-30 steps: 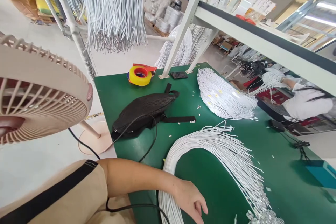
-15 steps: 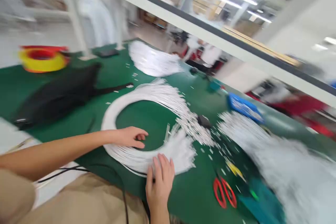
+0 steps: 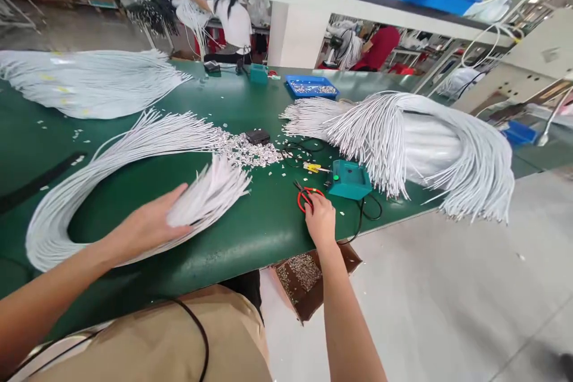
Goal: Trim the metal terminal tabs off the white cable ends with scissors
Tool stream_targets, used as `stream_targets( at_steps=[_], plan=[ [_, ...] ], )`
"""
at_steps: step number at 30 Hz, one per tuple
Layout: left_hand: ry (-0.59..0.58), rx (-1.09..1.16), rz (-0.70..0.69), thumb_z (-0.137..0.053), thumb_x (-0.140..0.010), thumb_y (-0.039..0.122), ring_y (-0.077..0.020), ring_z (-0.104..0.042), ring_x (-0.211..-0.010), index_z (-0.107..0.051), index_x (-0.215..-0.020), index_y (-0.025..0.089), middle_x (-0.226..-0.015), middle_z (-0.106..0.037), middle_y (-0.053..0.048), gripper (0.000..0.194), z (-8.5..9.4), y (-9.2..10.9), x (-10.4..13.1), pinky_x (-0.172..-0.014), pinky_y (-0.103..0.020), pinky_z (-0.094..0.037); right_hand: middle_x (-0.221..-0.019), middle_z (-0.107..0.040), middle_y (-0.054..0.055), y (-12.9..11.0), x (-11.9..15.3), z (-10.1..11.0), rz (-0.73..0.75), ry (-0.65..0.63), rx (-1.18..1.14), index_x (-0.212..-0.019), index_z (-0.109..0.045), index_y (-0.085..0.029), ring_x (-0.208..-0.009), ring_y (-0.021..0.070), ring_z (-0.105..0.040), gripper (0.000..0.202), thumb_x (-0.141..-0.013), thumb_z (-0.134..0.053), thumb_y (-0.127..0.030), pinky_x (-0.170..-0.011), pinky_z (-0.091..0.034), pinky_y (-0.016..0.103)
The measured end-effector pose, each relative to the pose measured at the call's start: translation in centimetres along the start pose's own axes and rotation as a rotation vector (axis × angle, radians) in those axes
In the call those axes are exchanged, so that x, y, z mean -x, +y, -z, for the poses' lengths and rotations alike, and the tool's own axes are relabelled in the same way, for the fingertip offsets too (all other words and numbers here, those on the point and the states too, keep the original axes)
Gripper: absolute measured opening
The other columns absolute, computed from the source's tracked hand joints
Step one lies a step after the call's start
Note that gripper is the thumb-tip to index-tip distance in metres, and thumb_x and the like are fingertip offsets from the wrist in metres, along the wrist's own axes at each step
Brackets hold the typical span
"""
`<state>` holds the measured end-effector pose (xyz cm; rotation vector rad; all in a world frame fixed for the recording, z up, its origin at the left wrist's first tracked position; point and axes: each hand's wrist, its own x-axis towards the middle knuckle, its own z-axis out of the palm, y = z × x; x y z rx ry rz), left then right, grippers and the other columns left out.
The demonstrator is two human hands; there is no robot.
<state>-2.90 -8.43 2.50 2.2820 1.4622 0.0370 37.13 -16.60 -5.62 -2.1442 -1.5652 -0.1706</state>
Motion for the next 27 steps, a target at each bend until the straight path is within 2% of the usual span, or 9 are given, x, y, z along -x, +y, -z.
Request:
stream_targets(
  at_steps=[3, 5, 7, 9, 11, 14, 18, 24, 27],
  plan=[
    [0.203, 0.009, 0.12, -0.054, -0.078, 0.062, -0.0333, -0.041, -0.135, -0.016, -0.152, 0.025, -0.153, -0.037, -0.01, 0.092, 2.3, -1.0, -0.8, -0.107, -0.044, -0.037, -0.117, -0.066, 0.015, -1.0, -0.2, 0.0, -0.014, -0.08, 0.06, -0.105, -0.068, -0.013, -0.106, 0.0312, -0.057, 0.026, -0.085, -0.052, -0.021, -0.086, -0.044, 0.042],
    [0.245, 0.012, 0.151, -0.055, -0.076, 0.065, -0.0371, -0.039, -0.136, -0.011, -0.153, 0.024, -0.154, -0.033, -0.014, 0.099, 2.9, -1.7, -1.3, -0.106, -0.049, -0.038, -0.118, -0.064, 0.017, -1.6, -0.4, 0.2, -0.037, -0.106, 0.09, -0.113, -0.064, -0.011, -0.106, 0.0319, -0.056, 0.031, -0.086, -0.052, -0.019, -0.085, -0.043, 0.042],
    [0.116, 0.083, 0.141, -0.059, -0.073, 0.065, -0.0366, -0.041, -0.134, -0.005, -0.154, 0.021, -0.154, -0.033, -0.016, 0.107, 2.9, -2.8, -1.7, -0.105, -0.047, -0.04, -0.118, -0.062, 0.02, -2.0, -0.7, 0.6, -0.072, -0.145, 0.163, -0.124, -0.057, -0.009, -0.105, 0.0323, -0.056, 0.04, -0.087, -0.051, -0.021, -0.083, -0.042, 0.041],
    [-0.1, 0.234, 0.139, -0.059, -0.074, 0.064, -0.0306, -0.05, -0.128, -0.005, -0.154, 0.022, -0.148, -0.043, -0.014, 0.105, 2.8, -4.4, -2.0, -0.1, -0.041, -0.046, -0.114, -0.062, 0.02, -2.1, -0.9, 0.9, -0.092, -0.205, 0.252, -0.129, -0.053, -0.008, -0.103, 0.0317, -0.057, 0.043, -0.089, -0.049, -0.022, -0.08, -0.042, 0.039],
    [-0.173, 0.328, 0.154, -0.053, -0.078, 0.064, -0.0265, -0.053, -0.125, -0.018, -0.152, 0.022, -0.144, -0.05, -0.011, 0.092, 3.0, -6.4, -2.5, -0.098, -0.036, -0.048, -0.108, -0.063, 0.017, -2.2, -1.1, 1.3, -0.088, -0.261, 0.294, -0.126, -0.056, -0.01, -0.098, 0.0294, -0.058, 0.04, -0.089, -0.047, -0.02, -0.077, -0.042, 0.037],
    [-0.103, 0.246, 0.152, -0.045, -0.081, 0.064, -0.0277, -0.056, -0.121, -0.046, -0.139, 0.02, -0.137, -0.057, -0.011, 0.073, 3.4, -9.3, -4.2, -0.097, -0.036, -0.048, -0.097, -0.063, 0.014, -2.4, -1.1, 2.0, -0.087, -0.299, 0.286, -0.117, -0.063, -0.012, -0.09, 0.0265, -0.061, 0.036, -0.085, -0.047, -0.015, -0.072, -0.042, 0.033],
    [-0.059, 0.017, 0.052, -0.045, -0.082, 0.053, -0.03, -0.061, -0.114, -0.061, -0.125, 0.018, -0.13, -0.062, -0.012, 0.058, 2.7, -11.9, -8.4, -0.095, -0.037, -0.049, -0.101, -0.063, 0.012, -3.2, -0.6, 2.6, -0.176, -0.301, 0.2, -0.11, -0.066, -0.015, -0.08, 0.0236, -0.063, 0.034, -0.083, -0.047, -0.02, -0.063, -0.041, 0.032],
    [0.138, -0.136, 0.081, -0.04, -0.085, 0.041, -0.0313, -0.037, -0.136, -0.053, -0.131, 0.009, -0.147, -0.044, -0.016, 0.058, 1.7, -14.8, -14.1, -0.114, -0.042, -0.026, -0.097, -0.069, 0.007, -5.7, -3.0, 1.4, -0.192, -0.278, -0.289, -0.112, -0.059, -0.019, -0.084, 0.0198, -0.064, 0.033, -0.082, -0.049, -0.025, -0.073, -0.046, 0.03],
    [0.235, -0.169, 0.16, -0.035, -0.089, 0.039, -0.0323, -0.034, -0.137, -0.046, -0.135, 0.002, -0.148, -0.041, -0.02, 0.061, 1.3, -15.8, -15.3, -0.114, -0.046, -0.023, -0.09, -0.068, 0.006, -7.6, -7.2, 0.1, -0.194, -0.295, -0.241, -0.091, -0.061, -0.02, -0.08, 0.0217, -0.063, 0.032, -0.08, -0.056, -0.05, -0.072, -0.045, 0.032]
  ],
)
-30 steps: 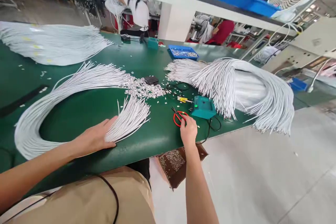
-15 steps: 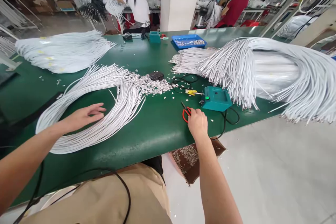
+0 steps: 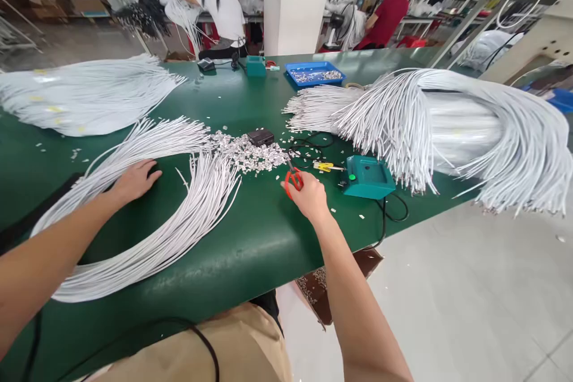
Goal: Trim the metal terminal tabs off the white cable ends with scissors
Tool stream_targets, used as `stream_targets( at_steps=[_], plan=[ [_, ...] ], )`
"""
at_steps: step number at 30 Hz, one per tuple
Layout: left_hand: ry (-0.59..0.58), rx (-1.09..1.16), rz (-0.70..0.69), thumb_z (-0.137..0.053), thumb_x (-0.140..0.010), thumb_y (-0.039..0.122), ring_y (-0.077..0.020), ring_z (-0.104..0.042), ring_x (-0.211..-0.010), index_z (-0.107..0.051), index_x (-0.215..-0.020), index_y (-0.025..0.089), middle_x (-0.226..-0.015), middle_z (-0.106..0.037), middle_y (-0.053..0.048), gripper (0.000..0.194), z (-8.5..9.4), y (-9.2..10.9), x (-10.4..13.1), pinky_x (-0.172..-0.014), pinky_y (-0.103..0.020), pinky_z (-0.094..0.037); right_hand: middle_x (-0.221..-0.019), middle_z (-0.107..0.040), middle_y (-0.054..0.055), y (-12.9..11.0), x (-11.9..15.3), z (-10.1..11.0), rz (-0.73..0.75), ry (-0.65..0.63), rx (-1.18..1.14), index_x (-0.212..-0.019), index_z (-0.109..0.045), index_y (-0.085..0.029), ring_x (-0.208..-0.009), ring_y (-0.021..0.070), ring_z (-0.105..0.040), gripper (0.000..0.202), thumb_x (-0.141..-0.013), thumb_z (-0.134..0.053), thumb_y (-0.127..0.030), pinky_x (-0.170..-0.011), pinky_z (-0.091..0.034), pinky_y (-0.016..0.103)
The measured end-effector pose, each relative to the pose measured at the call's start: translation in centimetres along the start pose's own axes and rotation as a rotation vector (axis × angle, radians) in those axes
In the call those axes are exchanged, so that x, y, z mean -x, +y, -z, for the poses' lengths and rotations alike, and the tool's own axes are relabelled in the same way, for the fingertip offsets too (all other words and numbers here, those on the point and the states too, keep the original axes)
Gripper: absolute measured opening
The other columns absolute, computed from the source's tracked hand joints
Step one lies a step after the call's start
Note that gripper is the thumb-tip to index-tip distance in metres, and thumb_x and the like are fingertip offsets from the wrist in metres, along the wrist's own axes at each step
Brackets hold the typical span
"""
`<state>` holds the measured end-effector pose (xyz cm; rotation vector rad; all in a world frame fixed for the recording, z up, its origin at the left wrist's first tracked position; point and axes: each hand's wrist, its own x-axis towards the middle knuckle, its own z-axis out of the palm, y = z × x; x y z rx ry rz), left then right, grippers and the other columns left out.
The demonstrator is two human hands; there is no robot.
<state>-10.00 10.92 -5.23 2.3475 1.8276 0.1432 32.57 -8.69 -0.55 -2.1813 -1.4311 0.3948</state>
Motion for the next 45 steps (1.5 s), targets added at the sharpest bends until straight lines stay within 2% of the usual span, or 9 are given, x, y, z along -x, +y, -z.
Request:
stream_targets(
  at_steps=[4, 10, 14, 17, 23, 27, 32, 39, 45],
  plan=[
    [0.144, -0.011, 0.116, -0.024, -0.094, 0.042, -0.0347, -0.031, -0.138, -0.04, -0.141, 0.007, -0.151, -0.036, -0.018, 0.06, -1.4, 0.3, 0.1, -0.112, -0.055, -0.022, -0.094, -0.067, 0.009, -3.9, -7.2, -1.3, 0.02, 0.031, 0.16, -0.082, -0.059, -0.019, -0.09, 0.0252, -0.062, 0.045, -0.078, -0.053, -0.064, -0.084, -0.041, 0.038],
    [0.207, 0.007, 0.141, -0.026, -0.093, 0.046, -0.0328, -0.038, -0.135, -0.047, -0.138, 0.015, -0.148, -0.044, -0.013, 0.058, -2.2, 0.5, 0.0, -0.112, -0.052, -0.024, -0.105, -0.066, 0.017, -8.8, -16.0, -4.9, 0.024, 0.009, 0.279, -0.101, -0.058, -0.014, -0.111, 0.0317, -0.057, 0.055, -0.068, -0.071, -0.056, -0.099, -0.034, 0.045],
    [0.221, 0.017, 0.142, -0.029, -0.092, 0.045, -0.0334, -0.039, -0.134, -0.048, -0.138, 0.018, -0.148, -0.044, -0.013, 0.057, -2.2, 0.4, 0.0, -0.111, -0.053, -0.025, -0.095, -0.069, 0.014, -9.6, -18.9, -5.9, -0.025, -0.105, 0.317, -0.096, -0.061, -0.013, -0.099, 0.0301, -0.063, 0.059, -0.054, -0.082, -0.049, -0.094, -0.041, 0.043],
    [0.215, 0.026, 0.106, -0.03, -0.092, 0.046, -0.0344, -0.038, -0.134, -0.046, -0.139, 0.017, -0.148, -0.044, -0.015, 0.058, -2.1, 0.3, 0.1, -0.11, -0.054, -0.025, -0.096, -0.068, 0.013, -8.2, -19.7, -4.3, -0.042, -0.109, 0.339, -0.103, -0.059, -0.013, -0.097, 0.029, -0.064, 0.064, -0.056, -0.079, -0.051, -0.083, -0.047, 0.037],
    [0.207, 0.024, 0.109, -0.029, -0.093, 0.048, -0.0337, -0.038, -0.134, -0.049, -0.135, 0.018, -0.148, -0.043, -0.013, 0.055, -1.9, 0.4, 0.4, -0.11, -0.054, -0.025, -0.111, -0.061, 0.021, -2.8, -18.5, 1.6, -0.108, 0.062, 0.433, -0.114, -0.053, -0.007, -0.112, 0.0346, -0.055, 0.064, -0.065, -0.074, -0.041, -0.09, -0.043, 0.043],
    [0.192, 0.026, 0.108, -0.027, -0.093, 0.048, -0.0355, -0.037, -0.134, -0.048, -0.135, 0.014, -0.149, -0.042, -0.015, 0.058, -1.8, 0.3, 0.4, -0.11, -0.056, -0.024, -0.118, -0.058, 0.024, -0.7, -16.2, 2.8, -0.117, 0.164, 0.431, -0.112, -0.053, -0.005, -0.116, 0.0348, -0.051, 0.056, -0.07, -0.071, -0.038, -0.097, -0.036, 0.045],
    [0.166, 0.014, 0.102, -0.027, -0.093, 0.05, -0.0353, -0.036, -0.135, -0.046, -0.137, 0.012, -0.15, -0.04, -0.015, 0.06, -1.7, 0.3, 0.4, -0.11, -0.054, -0.025, -0.102, -0.066, 0.011, -2.4, -11.3, 0.2, -0.011, 0.27, 0.334, -0.101, -0.058, -0.016, -0.1, 0.0235, -0.059, 0.036, -0.088, -0.049, -0.048, -0.091, -0.037, 0.035],
    [0.187, -0.027, 0.114, -0.036, -0.092, 0.04, -0.0339, -0.046, -0.126, -0.059, -0.121, 0.015, -0.139, -0.053, -0.013, 0.044, -0.1, 1.8, 0.1, -0.105, -0.053, -0.032, -0.077, -0.066, 0.003, -4.0, -4.2, -6.0, 0.15, 0.105, 0.04, -0.064, -0.058, -0.019, -0.065, 0.0148, -0.056, 0.037, -0.078, -0.064, -0.053, -0.06, -0.036, 0.025],
    [0.193, 0.026, -0.006, -0.036, -0.091, 0.029, -0.0277, -0.053, -0.119, -0.064, -0.118, 0.017, -0.127, -0.061, -0.01, 0.04, 2.7, 7.9, -7.3, -0.105, -0.041, -0.035, -0.072, -0.063, 0.002, -3.0, -4.4, -6.3, 0.381, -0.017, 0.011, -0.061, -0.061, -0.019, -0.065, 0.0138, -0.052, 0.032, -0.074, -0.074, -0.044, -0.069, -0.038, 0.026]
  ],
)
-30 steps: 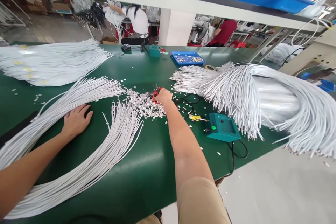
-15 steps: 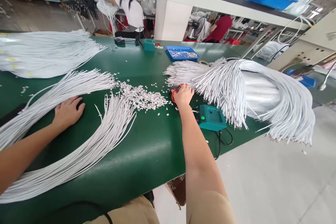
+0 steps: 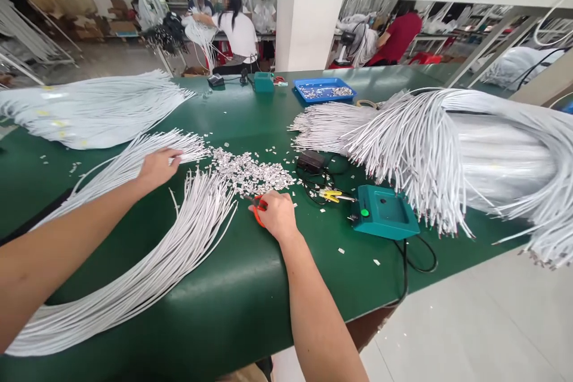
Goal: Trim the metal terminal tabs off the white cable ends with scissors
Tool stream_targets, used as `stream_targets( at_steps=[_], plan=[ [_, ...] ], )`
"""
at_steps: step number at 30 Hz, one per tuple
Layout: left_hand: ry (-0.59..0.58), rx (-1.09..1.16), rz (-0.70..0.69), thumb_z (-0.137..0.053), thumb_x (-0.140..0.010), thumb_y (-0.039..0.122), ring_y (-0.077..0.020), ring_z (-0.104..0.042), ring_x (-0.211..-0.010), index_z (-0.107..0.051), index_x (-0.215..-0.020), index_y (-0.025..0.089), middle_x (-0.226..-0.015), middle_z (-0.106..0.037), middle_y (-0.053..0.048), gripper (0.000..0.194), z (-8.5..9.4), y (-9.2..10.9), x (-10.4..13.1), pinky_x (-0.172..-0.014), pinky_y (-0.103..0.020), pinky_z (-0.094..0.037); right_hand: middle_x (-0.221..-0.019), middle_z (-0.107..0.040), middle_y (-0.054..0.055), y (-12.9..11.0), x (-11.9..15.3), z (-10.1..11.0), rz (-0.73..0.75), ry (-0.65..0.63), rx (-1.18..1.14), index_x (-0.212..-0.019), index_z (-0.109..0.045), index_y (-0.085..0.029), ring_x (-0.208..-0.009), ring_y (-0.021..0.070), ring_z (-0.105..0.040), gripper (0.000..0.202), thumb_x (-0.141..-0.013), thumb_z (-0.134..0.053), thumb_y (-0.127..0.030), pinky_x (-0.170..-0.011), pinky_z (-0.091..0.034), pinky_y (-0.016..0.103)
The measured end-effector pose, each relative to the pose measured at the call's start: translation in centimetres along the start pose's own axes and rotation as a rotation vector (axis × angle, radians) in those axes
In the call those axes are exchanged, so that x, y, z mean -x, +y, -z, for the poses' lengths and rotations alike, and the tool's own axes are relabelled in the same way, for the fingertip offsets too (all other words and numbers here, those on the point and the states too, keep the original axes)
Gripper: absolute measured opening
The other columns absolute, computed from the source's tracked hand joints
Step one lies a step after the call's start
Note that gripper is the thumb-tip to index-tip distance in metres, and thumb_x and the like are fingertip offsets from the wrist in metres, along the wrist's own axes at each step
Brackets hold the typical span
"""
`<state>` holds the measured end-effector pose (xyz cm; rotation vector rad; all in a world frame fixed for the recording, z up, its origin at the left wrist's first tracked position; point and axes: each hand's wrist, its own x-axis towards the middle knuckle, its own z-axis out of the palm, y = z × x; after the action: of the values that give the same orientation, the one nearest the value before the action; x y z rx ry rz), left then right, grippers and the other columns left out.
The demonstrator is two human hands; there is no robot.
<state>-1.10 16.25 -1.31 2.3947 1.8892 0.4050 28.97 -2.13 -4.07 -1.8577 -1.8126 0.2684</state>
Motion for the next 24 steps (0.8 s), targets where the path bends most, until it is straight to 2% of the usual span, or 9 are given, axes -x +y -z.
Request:
stream_targets(
  at_steps=[3, 6, 9, 12, 15, 18, 21, 23, 24],
  plan=[
    [-0.058, 0.04, -0.051, -0.043, -0.091, 0.027, -0.0274, -0.051, -0.123, -0.063, -0.12, 0.019, -0.131, -0.058, -0.009, 0.036, -1.6, 4.4, -5.1, -0.107, -0.039, -0.036, -0.071, -0.063, 0.001, 0.1, 0.1, 0.5, 0.149, -0.182, -0.053, -0.061, -0.062, -0.018, -0.063, 0.0125, -0.051, 0.03, -0.071, -0.078, -0.042, -0.076, -0.039, 0.029],
    [-0.107, 0.081, -0.064, -0.054, -0.091, 0.034, -0.0265, -0.052, -0.12, -0.056, -0.124, 0.018, -0.132, -0.055, -0.011, 0.037, -3.9, 8.2, -8.6, -0.102, -0.05, -0.041, -0.075, -0.065, 0.001, 0.1, 0.4, 1.3, 0.207, -0.329, -0.058, -0.07, -0.065, -0.019, -0.065, 0.013, -0.053, 0.021, -0.071, -0.078, -0.036, -0.08, -0.038, 0.032],
    [-0.159, 0.15, -0.035, -0.057, -0.09, 0.034, -0.0239, -0.057, -0.111, -0.057, -0.121, 0.017, -0.126, -0.057, -0.011, 0.036, -5.6, 10.4, -10.3, -0.093, -0.048, -0.049, -0.087, -0.066, 0.004, 0.2, 0.8, 2.3, 0.198, -0.379, -0.018, -0.082, -0.067, -0.02, -0.081, 0.0184, -0.057, 0.021, -0.069, -0.078, -0.032, -0.082, -0.037, 0.035],
    [-0.179, 0.259, 0.018, -0.057, -0.09, 0.034, -0.0227, -0.059, -0.106, -0.058, -0.118, 0.016, -0.122, -0.059, -0.01, 0.033, -6.0, 10.9, -10.5, -0.09, -0.045, -0.051, -0.098, -0.064, 0.007, 0.2, 1.1, 2.9, 0.191, -0.382, 0.015, -0.09, -0.066, -0.019, -0.091, 0.0217, -0.055, 0.026, -0.069, -0.075, -0.031, -0.082, -0.038, 0.036],
    [-0.165, 0.419, 0.035, -0.058, -0.088, 0.037, -0.0222, -0.062, -0.103, -0.062, -0.11, 0.015, -0.115, -0.064, -0.01, 0.031, -5.0, 10.9, -9.6, -0.09, -0.043, -0.05, -0.103, -0.062, 0.008, 0.0, 1.4, 3.3, 0.183, -0.391, -0.001, -0.094, -0.066, -0.019, -0.093, 0.0219, -0.055, 0.025, -0.071, -0.071, -0.025, -0.082, -0.04, 0.036],
    [-0.153, 0.611, -0.033, -0.061, -0.082, 0.044, -0.0223, -0.066, -0.098, -0.063, -0.112, 0.014, -0.109, -0.07, -0.011, 0.042, -2.8, 11.2, -7.1, -0.087, -0.036, -0.05, -0.101, -0.065, 0.008, 0.0, 1.4, 3.5, 0.145, -0.336, -0.153, -0.091, -0.069, -0.019, -0.096, 0.023, -0.057, 0.022, -0.069, -0.071, -0.021, -0.088, -0.041, 0.038],
    [-0.155, 0.743, -0.143, -0.062, -0.077, 0.045, -0.0211, -0.066, -0.098, -0.057, -0.117, 0.015, -0.108, -0.07, -0.01, 0.051, 0.0, 12.0, -2.8, -0.087, -0.035, -0.05, -0.087, -0.068, 0.006, -0.2, 1.0, 3.4, 0.03, -0.166, -0.358, -0.078, -0.069, -0.019, -0.09, 0.0216, -0.061, 0.007, -0.075, -0.063, -0.016, -0.09, -0.043, 0.038],
    [-0.16, 0.786, -0.203, -0.063, -0.075, 0.044, -0.0207, -0.066, -0.095, -0.056, -0.114, 0.017, -0.105, -0.07, -0.009, 0.048, 1.9, 13.0, 0.6, -0.088, -0.036, -0.05, -0.084, -0.068, 0.005, -1.0, 0.7, 3.4, -0.031, -0.087, -0.43, -0.079, -0.067, -0.019, -0.085, 0.0194, -0.063, 0.014, -0.084, -0.054, -0.021, -0.085, -0.047, 0.035],
    [-0.162, 0.801, -0.231, -0.064, -0.074, 0.042, -0.0208, -0.066, -0.094, -0.056, -0.111, 0.017, -0.103, -0.07, -0.008, 0.045, 2.7, 13.6, 2.4, -0.088, -0.036, -0.049, -0.086, -0.068, 0.004, -1.6, 0.7, 3.5, -0.057, -0.062, -0.484, -0.087, -0.067, -0.02, -0.084, 0.018, -0.064, 0.018, -0.088, -0.05, -0.027, -0.082, -0.049, 0.033]
  ],
)
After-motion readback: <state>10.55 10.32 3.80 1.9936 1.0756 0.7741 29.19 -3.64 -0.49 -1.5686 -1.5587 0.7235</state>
